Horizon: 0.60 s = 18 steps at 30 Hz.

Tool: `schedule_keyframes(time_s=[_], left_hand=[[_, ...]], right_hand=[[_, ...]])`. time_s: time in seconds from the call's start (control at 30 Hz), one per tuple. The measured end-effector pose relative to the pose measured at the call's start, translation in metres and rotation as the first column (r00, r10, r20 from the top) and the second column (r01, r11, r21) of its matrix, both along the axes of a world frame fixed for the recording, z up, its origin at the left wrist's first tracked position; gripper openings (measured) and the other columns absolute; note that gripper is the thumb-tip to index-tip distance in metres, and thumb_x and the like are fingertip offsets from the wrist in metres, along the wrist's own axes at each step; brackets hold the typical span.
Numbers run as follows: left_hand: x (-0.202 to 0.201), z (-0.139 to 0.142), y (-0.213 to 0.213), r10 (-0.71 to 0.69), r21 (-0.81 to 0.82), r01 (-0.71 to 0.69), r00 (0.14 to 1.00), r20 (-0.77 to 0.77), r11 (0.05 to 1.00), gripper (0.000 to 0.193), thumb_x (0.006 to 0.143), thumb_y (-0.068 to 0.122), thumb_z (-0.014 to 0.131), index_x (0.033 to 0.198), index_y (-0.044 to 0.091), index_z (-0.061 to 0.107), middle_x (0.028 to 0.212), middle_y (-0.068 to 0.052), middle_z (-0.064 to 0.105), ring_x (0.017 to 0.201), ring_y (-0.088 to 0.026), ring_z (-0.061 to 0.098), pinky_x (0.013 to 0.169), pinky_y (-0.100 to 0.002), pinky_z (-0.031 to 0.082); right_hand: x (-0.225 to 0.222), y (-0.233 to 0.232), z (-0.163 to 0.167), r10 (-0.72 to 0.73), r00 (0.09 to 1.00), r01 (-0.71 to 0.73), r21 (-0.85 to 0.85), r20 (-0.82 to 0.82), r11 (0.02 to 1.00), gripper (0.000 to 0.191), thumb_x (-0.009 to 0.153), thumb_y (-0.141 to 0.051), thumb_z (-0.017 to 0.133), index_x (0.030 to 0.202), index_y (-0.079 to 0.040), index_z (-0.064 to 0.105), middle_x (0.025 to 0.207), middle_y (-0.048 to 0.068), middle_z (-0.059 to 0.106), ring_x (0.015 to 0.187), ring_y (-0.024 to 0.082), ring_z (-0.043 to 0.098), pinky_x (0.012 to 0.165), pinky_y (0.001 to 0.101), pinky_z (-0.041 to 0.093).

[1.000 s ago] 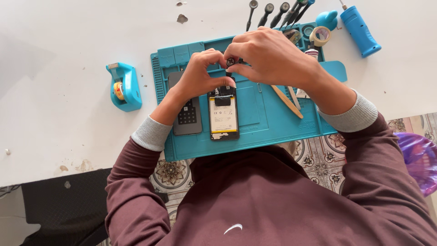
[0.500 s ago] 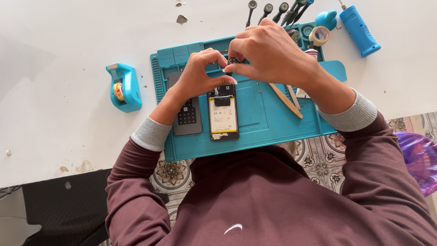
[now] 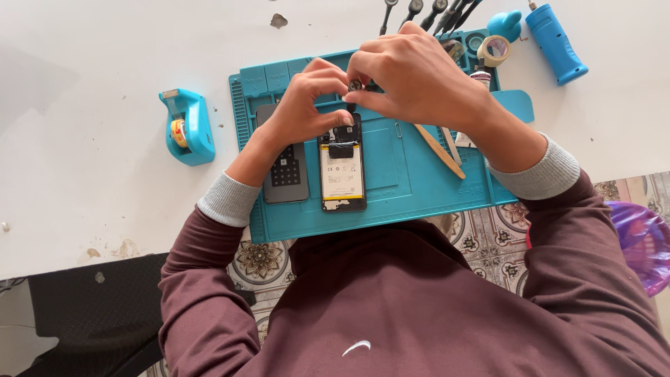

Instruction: The person uses a screwdriver to remove screws from the internal frame of a disassembled smartphone. They place the removed screws into a compartment on the blue work mat. The phone remains open with the battery exposed throughout the clip.

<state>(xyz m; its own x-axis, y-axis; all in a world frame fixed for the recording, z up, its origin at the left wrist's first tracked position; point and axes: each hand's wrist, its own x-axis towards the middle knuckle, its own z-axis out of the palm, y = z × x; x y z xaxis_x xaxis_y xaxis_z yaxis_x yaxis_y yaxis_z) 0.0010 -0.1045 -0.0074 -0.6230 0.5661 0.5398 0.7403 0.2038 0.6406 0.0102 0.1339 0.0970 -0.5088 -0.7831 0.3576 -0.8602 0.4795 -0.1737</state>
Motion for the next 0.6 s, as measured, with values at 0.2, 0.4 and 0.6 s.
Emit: schedule_keyframes(time_s=[0.2,0.4,0.6], left_hand=[[-0.002,0.0027,-0.0045,0.083,0.028,-0.088,0.989,0.124,0.996,0.057,0.075,0.059,0.085,0.09,0.007,0.067,0.113,-0.001,0.073,0.112,-0.019,0.057,0.086,-0.035,0.052],[-0.0066,0.0021,-0.0068,0.057,0.0,-0.057,0.998,-0.028,0.998,0.061,0.082,0.055,0.09,0.063,0.012,0.051,0.114,-0.002,0.075,0.115,-0.021,0.057,0.095,-0.04,0.051],[-0.007,-0.0036,-0.0093,0.07,0.009,-0.07,0.997,0.042,0.998,0.053,0.08,0.054,0.089,0.072,0.011,0.059,0.104,0.0,0.075,0.107,-0.02,0.058,0.089,-0.036,0.051]], right_hand=[[-0.0005,-0.0016,-0.0022,-0.028,1.0,0.028,0.03,0.012,0.999,0.023,0.099,-0.03,0.077,0.101,-0.007,0.076,0.087,0.005,0.074,0.076,0.02,0.067,0.086,0.0422,0.043],[-0.0027,-0.0002,-0.0018,-0.005,1.0,0.005,0.016,-0.005,1.0,0.025,0.099,-0.032,0.077,0.101,-0.007,0.076,0.086,0.005,0.073,0.077,0.02,0.067,0.088,0.0424,0.043],[-0.0018,0.0003,-0.0004,0.001,1.0,-0.001,0.006,-0.001,1.0,0.027,0.099,-0.033,0.078,0.099,-0.007,0.076,0.086,0.005,0.073,0.075,0.02,0.067,0.088,0.0414,0.043]])
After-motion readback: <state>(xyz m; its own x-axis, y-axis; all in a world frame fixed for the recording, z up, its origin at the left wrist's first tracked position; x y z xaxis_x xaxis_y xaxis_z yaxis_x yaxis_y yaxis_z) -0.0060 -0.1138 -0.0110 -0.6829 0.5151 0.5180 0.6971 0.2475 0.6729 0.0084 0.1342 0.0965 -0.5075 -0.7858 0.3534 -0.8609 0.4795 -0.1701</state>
